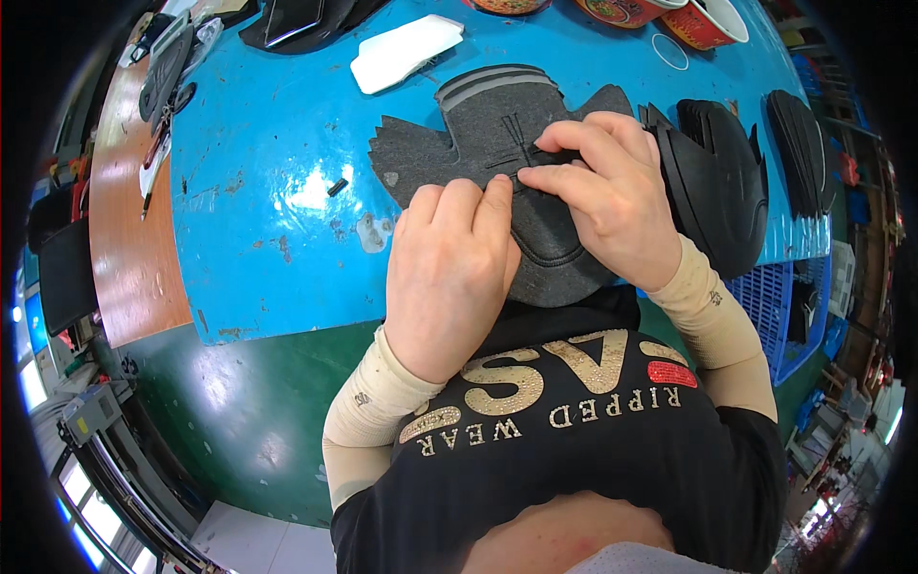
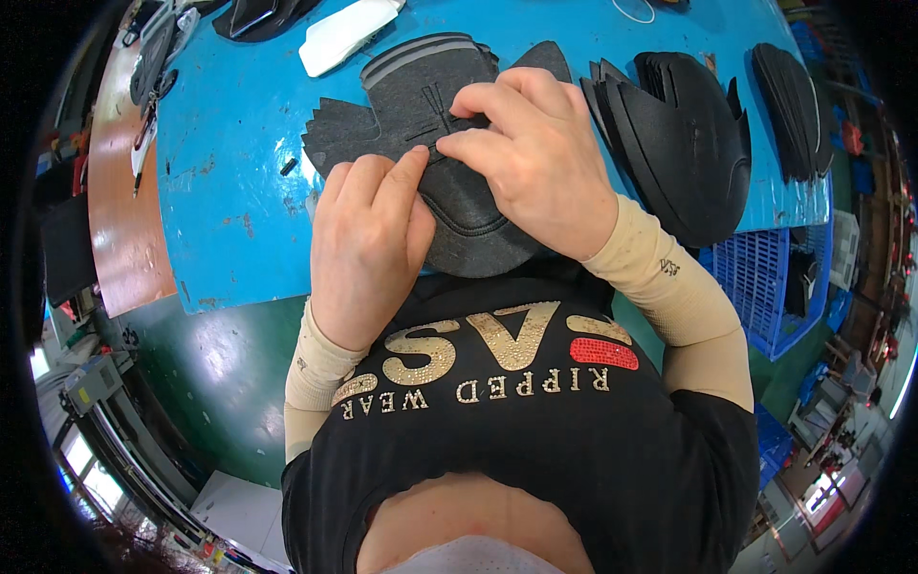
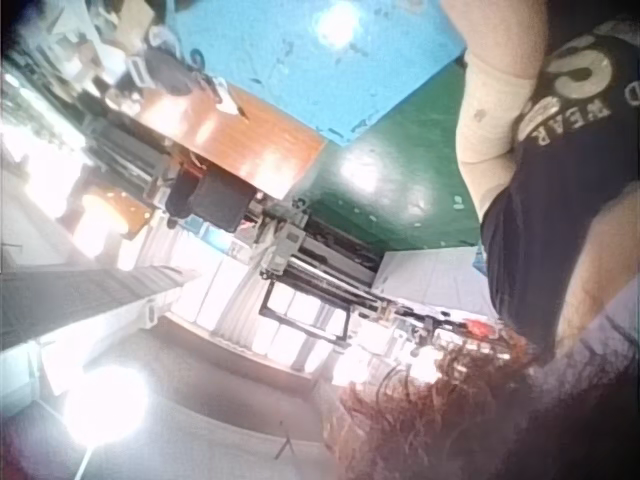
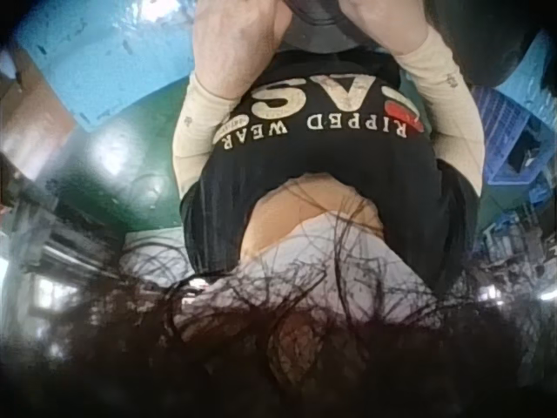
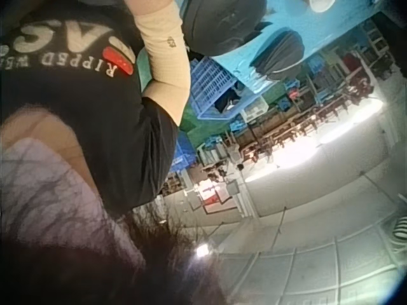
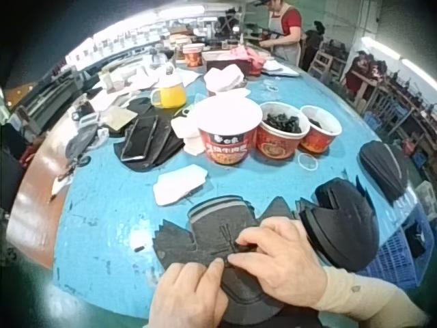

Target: The person assembles shoe upper panels by hand, inserting small plastic clips from component bins into pre-cut slots in the panels on a work table.

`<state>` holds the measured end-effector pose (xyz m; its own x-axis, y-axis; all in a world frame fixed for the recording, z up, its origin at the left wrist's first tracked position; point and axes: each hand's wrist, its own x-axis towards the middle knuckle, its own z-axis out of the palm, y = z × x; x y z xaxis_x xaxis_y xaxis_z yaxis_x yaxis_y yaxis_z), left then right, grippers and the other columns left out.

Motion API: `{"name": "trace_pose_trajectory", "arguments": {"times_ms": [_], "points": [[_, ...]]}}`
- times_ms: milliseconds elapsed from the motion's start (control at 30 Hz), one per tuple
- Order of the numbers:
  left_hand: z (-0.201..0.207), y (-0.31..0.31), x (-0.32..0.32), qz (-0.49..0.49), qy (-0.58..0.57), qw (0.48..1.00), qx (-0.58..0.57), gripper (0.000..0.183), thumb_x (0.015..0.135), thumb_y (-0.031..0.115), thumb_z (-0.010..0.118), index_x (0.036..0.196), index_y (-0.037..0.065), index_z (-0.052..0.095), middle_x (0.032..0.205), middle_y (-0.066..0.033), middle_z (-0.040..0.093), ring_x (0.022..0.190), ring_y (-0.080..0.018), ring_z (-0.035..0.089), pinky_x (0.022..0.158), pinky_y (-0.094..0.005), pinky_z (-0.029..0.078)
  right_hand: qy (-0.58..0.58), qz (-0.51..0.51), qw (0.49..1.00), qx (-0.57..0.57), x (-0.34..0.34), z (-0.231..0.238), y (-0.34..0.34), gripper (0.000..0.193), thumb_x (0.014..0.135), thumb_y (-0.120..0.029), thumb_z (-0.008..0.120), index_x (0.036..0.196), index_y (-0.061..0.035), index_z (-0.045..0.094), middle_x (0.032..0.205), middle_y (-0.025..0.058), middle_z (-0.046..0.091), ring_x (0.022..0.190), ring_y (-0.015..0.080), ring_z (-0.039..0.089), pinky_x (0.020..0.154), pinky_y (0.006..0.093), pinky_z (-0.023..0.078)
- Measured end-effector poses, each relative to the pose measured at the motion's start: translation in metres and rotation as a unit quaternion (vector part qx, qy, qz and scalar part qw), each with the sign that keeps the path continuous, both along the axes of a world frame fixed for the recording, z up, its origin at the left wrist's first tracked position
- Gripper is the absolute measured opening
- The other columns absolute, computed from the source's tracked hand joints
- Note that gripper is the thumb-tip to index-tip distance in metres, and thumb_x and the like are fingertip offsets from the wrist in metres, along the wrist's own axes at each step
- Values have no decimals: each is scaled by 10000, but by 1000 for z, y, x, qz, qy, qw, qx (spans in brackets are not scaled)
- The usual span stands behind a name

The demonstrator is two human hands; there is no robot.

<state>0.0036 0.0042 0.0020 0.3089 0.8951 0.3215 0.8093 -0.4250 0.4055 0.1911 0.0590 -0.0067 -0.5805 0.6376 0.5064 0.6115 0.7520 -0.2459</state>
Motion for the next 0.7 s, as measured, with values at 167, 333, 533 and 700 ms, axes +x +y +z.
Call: {"name": "trace_pose_trajectory", "arguments": {"times_ms": [167, 333, 533, 700], "points": [[-9, -1, -2, 9, -12, 1000, 15, 388, 719, -45, 630, 1107, -22, 642, 860, -116, 574, 786, -288, 551, 703, -380, 462, -20, -18, 1000, 3, 2, -6, 1, 228, 717, -27, 659, 906, -130, 730, 1045, 1, 633, 1009, 227, 545, 846, 385, 396], [-15, -5, -2, 4, -54, 995, 78, 410, 720, -44, 637, 1126, 12, 654, 862, -99, 568, 800, -271, 549, 706, -370, 456, 115, -9, 993, 3, 10, -14, -4, 228, 718, -31, 664, 899, -147, 739, 1049, -18, 640, 978, 223, 552, 845, 366, 382], [-10, -9, -1, 3, 6, 999, 52, 364, 704, -21, 658, 1065, 17, 684, 886, -87, 559, 820, -259, 543, 718, -364, 456, 25, 0, 999, 20, 5, -11, -8, 188, 725, -62, 655, 876, -142, 736, 1037, -32, 634, 1030, 203, 541, 887, 363, 372], [-8, -14, -1, 4, 11, 999, 47, 355, 707, -15, 656, 1059, 16, 683, 873, -90, 556, 819, -262, 544, 717, -372, 458, 18, 50, 999, 8, 5, -9, -8, 220, 716, -45, 648, 903, -130, 727, 1067, -10, 631, 1039, 210, 542, 891, 361, 375]]}}
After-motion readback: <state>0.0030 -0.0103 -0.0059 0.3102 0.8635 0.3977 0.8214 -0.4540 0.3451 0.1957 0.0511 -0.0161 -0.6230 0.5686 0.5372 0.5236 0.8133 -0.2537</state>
